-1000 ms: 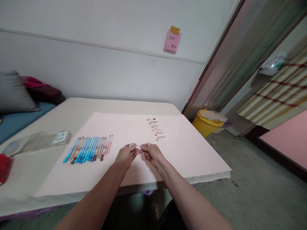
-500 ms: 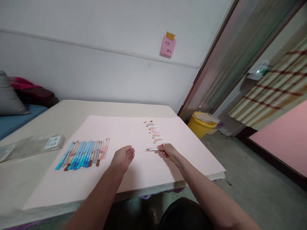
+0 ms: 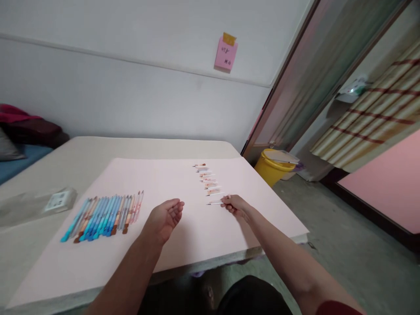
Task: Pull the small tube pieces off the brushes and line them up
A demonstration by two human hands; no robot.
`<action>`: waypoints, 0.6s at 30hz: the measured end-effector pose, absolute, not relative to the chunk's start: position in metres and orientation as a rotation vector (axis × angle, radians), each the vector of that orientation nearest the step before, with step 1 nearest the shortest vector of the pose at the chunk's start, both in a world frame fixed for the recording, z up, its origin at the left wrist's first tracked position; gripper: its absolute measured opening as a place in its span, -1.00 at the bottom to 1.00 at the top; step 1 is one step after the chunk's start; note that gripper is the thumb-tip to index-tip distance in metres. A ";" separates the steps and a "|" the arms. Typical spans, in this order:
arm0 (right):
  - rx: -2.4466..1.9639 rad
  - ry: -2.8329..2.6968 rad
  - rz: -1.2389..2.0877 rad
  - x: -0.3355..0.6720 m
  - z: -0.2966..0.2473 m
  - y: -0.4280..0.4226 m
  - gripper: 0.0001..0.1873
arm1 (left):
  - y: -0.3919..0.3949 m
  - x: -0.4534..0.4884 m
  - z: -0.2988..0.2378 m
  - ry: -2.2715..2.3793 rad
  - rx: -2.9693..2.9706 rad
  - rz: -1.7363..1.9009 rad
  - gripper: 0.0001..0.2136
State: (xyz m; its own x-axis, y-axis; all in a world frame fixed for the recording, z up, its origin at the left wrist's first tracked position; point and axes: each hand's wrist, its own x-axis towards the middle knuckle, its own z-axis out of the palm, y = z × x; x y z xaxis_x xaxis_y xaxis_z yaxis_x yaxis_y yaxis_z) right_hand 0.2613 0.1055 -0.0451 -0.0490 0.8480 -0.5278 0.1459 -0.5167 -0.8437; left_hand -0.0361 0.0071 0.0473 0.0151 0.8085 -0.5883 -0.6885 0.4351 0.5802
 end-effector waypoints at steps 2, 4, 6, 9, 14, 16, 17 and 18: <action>-1.672 -1.063 1.613 0.263 -0.047 0.106 -0.88 | 0.008 -0.036 0.047 1.030 0.152 1.177 -0.90; -1.673 -1.084 1.586 0.267 -0.046 0.104 -0.86 | 0.008 -0.037 0.046 1.040 0.148 1.175 -0.91; -1.680 -1.116 1.534 0.272 -0.043 0.102 -0.86 | 0.008 -0.038 0.046 1.048 0.144 1.174 -0.92; -1.700 -1.180 1.415 0.281 -0.038 0.099 -0.86 | 0.007 -0.039 0.047 1.048 0.145 1.181 -0.92; -1.682 -1.332 1.273 0.285 -0.028 0.105 -0.87 | 0.007 -0.037 0.049 1.047 0.142 1.171 -0.92; -1.640 -1.402 1.288 0.278 -0.026 0.110 -0.89 | 0.006 -0.036 0.050 1.049 0.143 1.166 -0.92; -1.619 -1.437 1.306 0.274 -0.025 0.114 -0.92 | 0.006 -0.036 0.050 1.046 0.146 1.166 -0.92; -1.602 -1.469 1.324 0.270 -0.024 0.117 -0.93 | 0.006 -0.036 0.050 1.044 0.150 1.167 -0.91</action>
State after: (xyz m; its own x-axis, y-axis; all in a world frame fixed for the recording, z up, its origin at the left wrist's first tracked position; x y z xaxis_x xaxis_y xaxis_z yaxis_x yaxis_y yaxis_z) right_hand 0.2701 0.1169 -0.0244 -0.1036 0.9561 -0.2741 0.3713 -0.2185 -0.9025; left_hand -0.0359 0.0061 0.0501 0.0065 0.8052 -0.5929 -0.6786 0.4390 0.5888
